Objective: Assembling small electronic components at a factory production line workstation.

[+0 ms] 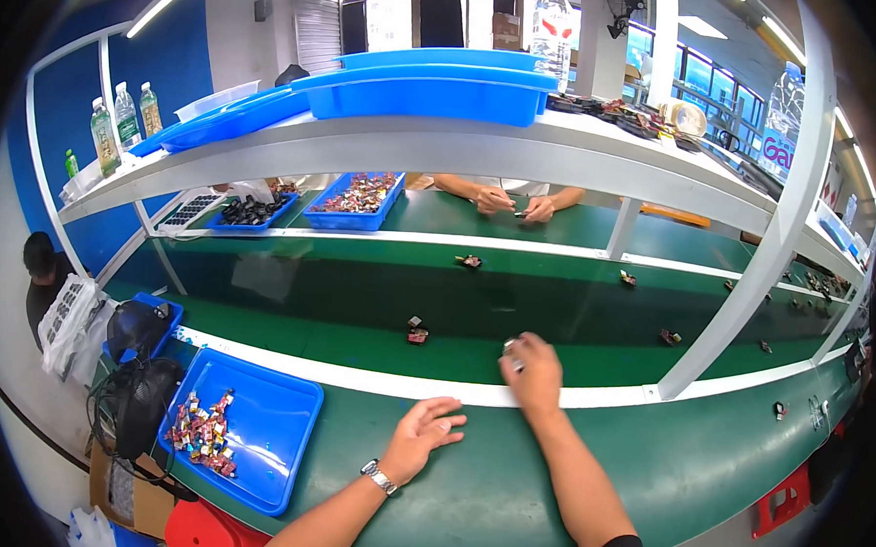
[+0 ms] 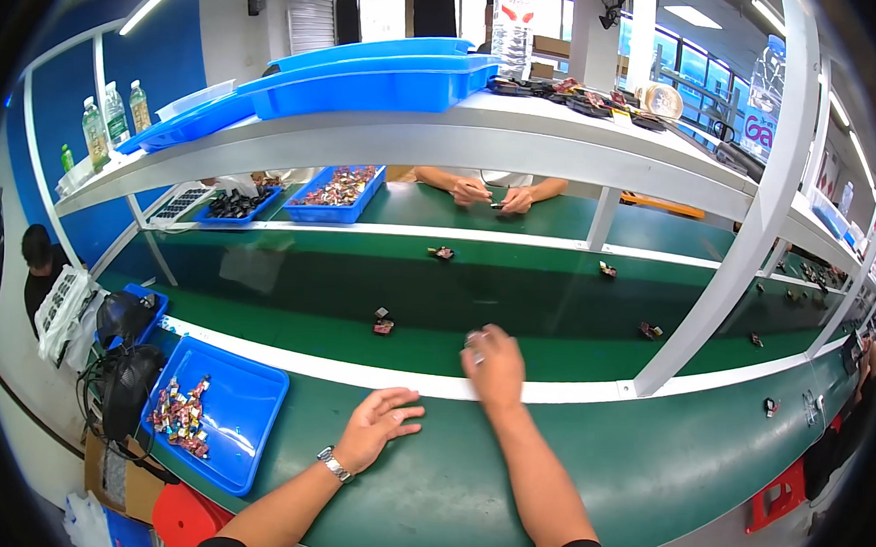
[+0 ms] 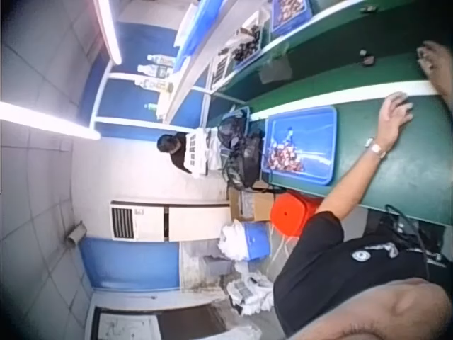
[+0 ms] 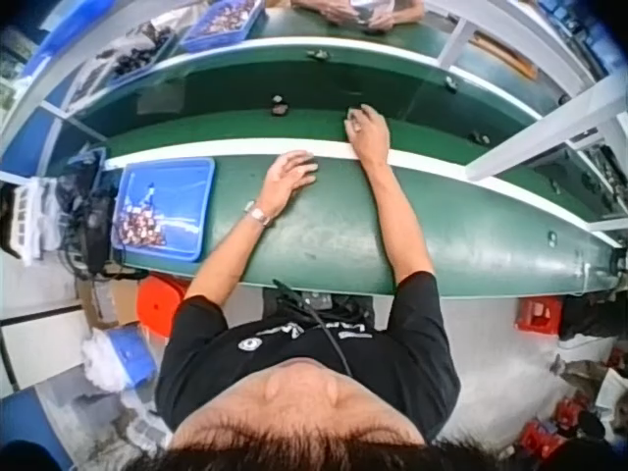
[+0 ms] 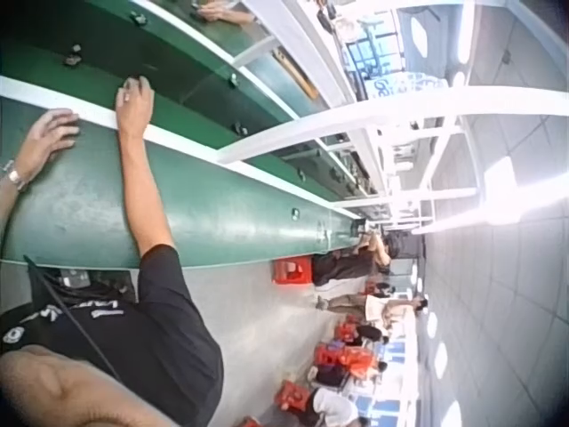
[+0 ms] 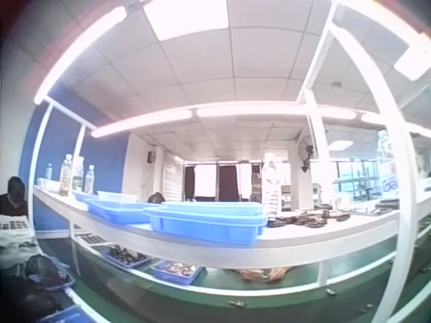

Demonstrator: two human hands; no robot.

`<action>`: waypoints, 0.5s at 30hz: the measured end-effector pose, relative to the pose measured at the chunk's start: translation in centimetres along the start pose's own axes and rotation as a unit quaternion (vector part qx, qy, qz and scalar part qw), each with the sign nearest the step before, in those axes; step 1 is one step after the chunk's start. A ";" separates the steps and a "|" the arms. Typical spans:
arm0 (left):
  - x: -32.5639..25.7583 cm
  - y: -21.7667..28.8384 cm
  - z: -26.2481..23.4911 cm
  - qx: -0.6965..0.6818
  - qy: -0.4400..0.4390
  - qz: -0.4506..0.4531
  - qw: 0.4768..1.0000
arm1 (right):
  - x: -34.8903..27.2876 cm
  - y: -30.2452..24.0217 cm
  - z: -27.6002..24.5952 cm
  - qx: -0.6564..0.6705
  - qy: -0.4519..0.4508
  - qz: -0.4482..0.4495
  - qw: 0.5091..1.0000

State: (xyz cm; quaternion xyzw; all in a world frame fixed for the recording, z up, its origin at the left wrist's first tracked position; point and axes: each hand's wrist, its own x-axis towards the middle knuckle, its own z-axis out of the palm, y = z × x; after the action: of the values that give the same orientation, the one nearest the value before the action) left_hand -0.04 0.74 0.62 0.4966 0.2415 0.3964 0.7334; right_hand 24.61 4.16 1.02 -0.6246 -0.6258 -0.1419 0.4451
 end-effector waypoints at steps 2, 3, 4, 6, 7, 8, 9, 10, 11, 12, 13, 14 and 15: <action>-0.1 0.1 0.3 0.022 -0.010 -0.006 1.000 | 0.6 4.1 0.3 -0.057 0.014 0.078 0.995; -0.1 -0.2 0.1 0.073 -0.037 -0.011 0.997 | 0.6 5.2 0.2 -0.070 0.004 0.134 0.989; 0.0 -0.5 0.1 0.124 -0.065 -0.016 0.990 | 0.6 6.2 0.0 -0.076 -0.014 0.170 0.982; -0.6 -0.3 0.5 0.106 -0.030 -0.006 0.994 | 0.9 5.2 -0.6 -0.134 -0.048 0.159 0.977; -0.8 -0.4 0.1 0.177 -0.050 -0.003 0.983 | 0.9 4.3 -0.6 -0.133 -0.056 0.152 0.978; -0.8 -0.3 0.0 0.248 -0.070 0.001 0.966 | 1.3 2.5 -0.7 -0.148 0.000 0.104 0.984; -1.1 0.6 1.2 0.280 -0.034 0.036 0.959 | 1.5 1.0 -0.4 -0.163 0.055 0.056 0.983; -1.0 0.4 1.0 0.273 -0.027 0.038 0.961 | 1.3 -0.1 0.2 -0.118 0.014 0.036 0.992; -0.9 0.4 1.0 0.309 -0.043 0.087 0.946 | 0.7 -0.8 1.5 -0.023 -0.037 0.062 0.997; -1.0 0.3 0.9 0.345 -0.055 0.132 0.927 | 0.0 -2.9 3.0 0.018 -0.081 0.082 0.993; -1.1 0.3 1.0 0.335 -0.033 0.161 0.928 | -0.3 -4.7 4.4 0.041 -0.131 0.088 0.987; -1.2 0.0 0.6 0.330 -0.024 0.162 0.930 | -0.5 -5.9 6.4 0.044 -0.157 0.093 0.982; -1.4 0.0 0.2 0.334 -0.015 0.172 0.927 | 0.4 -8.0 7.6 0.045 -0.198 0.150 0.968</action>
State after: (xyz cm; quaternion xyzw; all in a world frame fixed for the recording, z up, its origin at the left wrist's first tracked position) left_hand -0.69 -0.52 0.65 0.7525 0.2597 0.4057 0.4492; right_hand 14.59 8.55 0.10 -0.7066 -0.6061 0.0815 0.3560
